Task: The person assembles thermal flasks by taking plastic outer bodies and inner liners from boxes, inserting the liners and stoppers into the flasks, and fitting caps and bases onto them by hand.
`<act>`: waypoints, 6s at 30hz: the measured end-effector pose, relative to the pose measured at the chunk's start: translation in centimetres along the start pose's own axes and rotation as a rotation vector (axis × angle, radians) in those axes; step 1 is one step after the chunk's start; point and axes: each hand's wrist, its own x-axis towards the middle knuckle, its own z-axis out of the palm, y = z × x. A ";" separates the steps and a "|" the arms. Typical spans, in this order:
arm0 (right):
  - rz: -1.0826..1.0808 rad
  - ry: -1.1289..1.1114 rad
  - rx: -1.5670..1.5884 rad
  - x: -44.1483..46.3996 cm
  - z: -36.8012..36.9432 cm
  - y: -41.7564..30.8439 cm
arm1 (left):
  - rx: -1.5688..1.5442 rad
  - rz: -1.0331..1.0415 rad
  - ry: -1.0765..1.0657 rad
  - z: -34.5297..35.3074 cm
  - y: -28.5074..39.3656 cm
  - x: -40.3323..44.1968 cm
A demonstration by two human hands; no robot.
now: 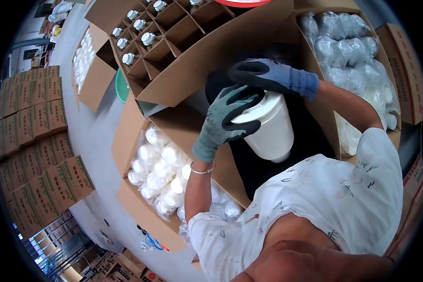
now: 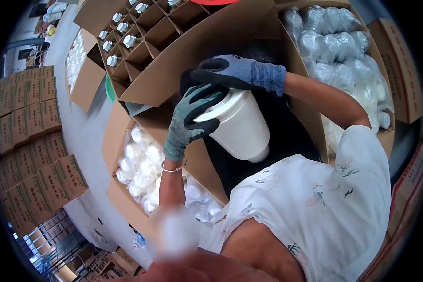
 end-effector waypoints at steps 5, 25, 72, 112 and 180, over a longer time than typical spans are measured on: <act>0.037 -0.187 -0.039 -0.8 1.3 -0.9 | 0.107 0.017 -0.027 1.2 0.8 -0.9; 0.614 -0.003 -0.812 -22.6 -0.9 1.0 | -0.591 -0.615 0.179 12.9 0.5 -5.6; -0.388 0.475 0.275 -12.7 -1.4 11.2 | 0.635 0.221 0.324 6.0 8.8 6.8; 0.168 -0.248 0.454 -5.4 -1.9 -4.0 | 0.703 0.515 -0.447 9.7 8.1 2.8; -0.092 0.114 0.196 3.8 -9.7 -1.4 | -0.334 -0.422 1.143 1.0 -1.2 -5.4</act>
